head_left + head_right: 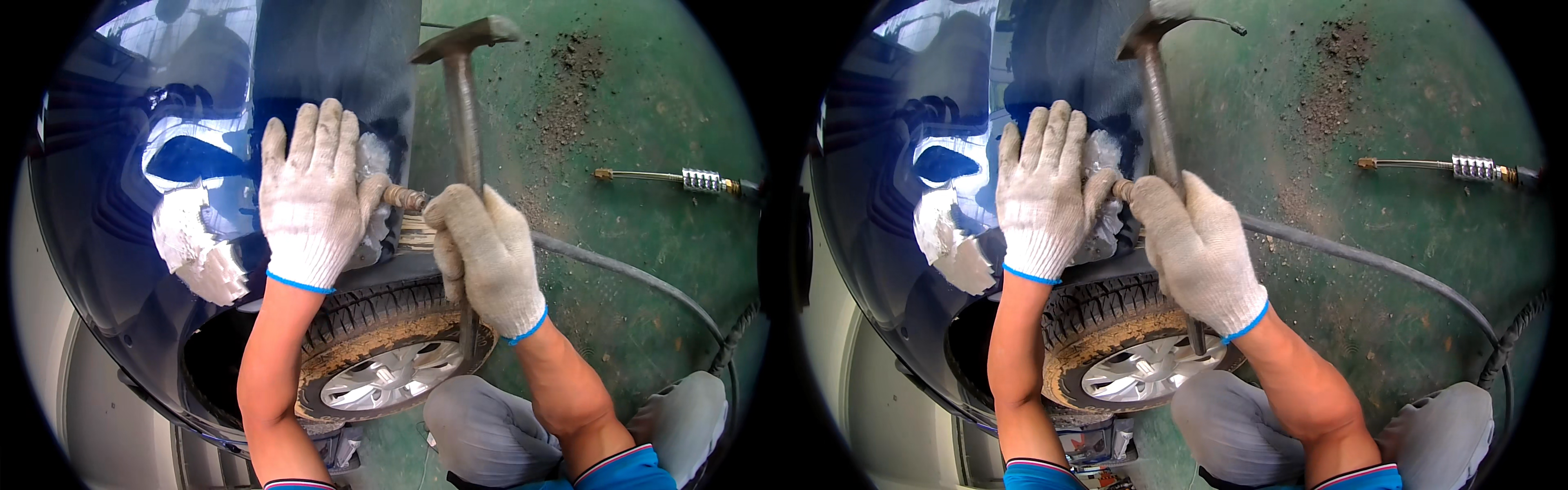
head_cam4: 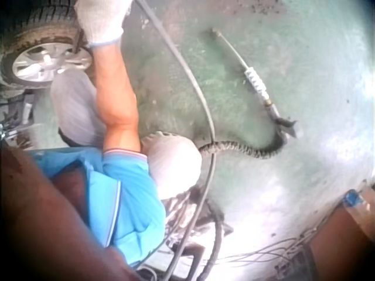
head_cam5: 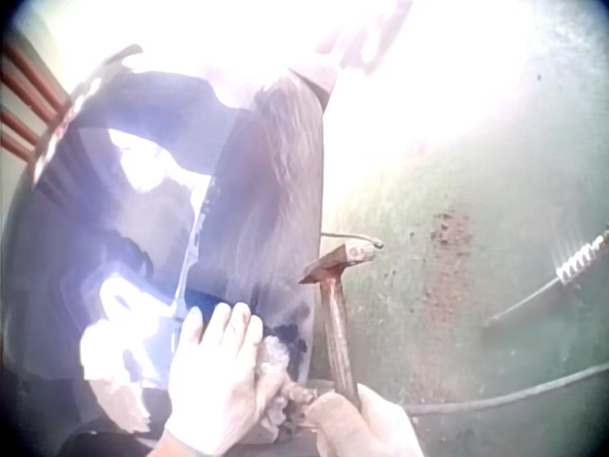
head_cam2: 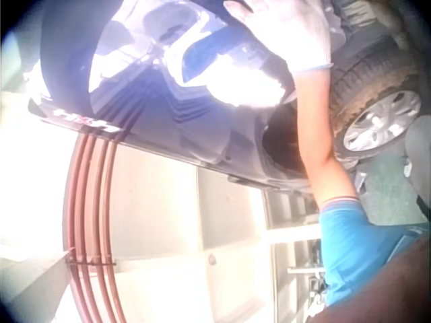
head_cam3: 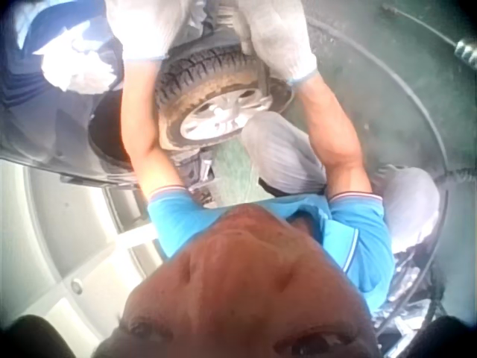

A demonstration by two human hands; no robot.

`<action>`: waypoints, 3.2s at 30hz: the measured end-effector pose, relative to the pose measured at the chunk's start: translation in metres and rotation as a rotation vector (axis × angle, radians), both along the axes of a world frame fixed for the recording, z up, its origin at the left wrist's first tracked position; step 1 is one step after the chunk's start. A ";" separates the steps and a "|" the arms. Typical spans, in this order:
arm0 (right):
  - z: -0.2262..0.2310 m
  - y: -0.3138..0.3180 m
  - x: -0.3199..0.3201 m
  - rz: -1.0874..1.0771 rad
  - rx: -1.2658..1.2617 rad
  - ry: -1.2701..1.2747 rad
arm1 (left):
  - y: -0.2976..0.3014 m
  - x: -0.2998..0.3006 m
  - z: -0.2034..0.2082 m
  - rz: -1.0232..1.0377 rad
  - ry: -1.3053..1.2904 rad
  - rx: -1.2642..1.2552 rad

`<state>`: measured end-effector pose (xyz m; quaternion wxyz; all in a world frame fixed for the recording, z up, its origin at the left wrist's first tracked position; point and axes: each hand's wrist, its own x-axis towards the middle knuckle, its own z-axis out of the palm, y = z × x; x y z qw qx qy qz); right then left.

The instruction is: The person uses a hammer and a metal dolly to manually flatten a dent on the side panel of a blue car. They repeatedly strike the dolly against the car's surface to push the metal back into shape. Later, they use a pneumatic tool to further work on the repaired area.

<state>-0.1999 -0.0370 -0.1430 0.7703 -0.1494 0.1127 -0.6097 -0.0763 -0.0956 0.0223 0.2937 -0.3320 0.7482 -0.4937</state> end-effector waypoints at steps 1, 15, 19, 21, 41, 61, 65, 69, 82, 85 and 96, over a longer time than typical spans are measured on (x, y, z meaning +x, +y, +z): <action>-0.001 -0.001 0.001 0.031 -0.012 0.017 | -0.003 0.003 -0.003 -0.011 0.001 0.007; -0.006 -0.015 -0.035 -0.285 -0.326 0.416 | 0.044 0.004 0.013 0.041 0.105 0.052; -0.006 -0.033 -0.065 -0.507 -0.302 0.699 | 0.015 0.006 0.004 -0.032 0.110 0.005; -0.009 -0.044 -0.071 -0.667 -0.332 0.777 | -0.005 0.003 0.005 -0.074 0.092 -0.009; -0.063 -0.116 0.026 -0.598 -0.513 0.958 | 0.089 0.056 0.019 0.018 0.281 -0.120; -0.047 -0.116 0.030 -0.672 -0.503 0.909 | 0.089 0.048 0.020 0.068 0.253 -0.105; -0.053 -0.112 0.040 -0.470 -0.447 0.886 | 0.090 0.053 0.019 0.064 0.252 -0.104; -0.034 -0.105 0.031 -0.784 -0.463 0.629 | 0.089 0.053 0.018 0.045 0.260 -0.097; -0.043 -0.126 0.050 -0.570 -0.525 1.027 | 0.089 0.050 0.016 0.048 0.285 -0.087; -0.034 -0.106 0.031 -0.498 -0.458 0.908 | 0.092 0.052 0.015 0.060 0.290 -0.081; -0.035 -0.112 0.037 -0.737 -0.489 0.758 | 0.091 0.050 0.013 0.057 0.296 -0.081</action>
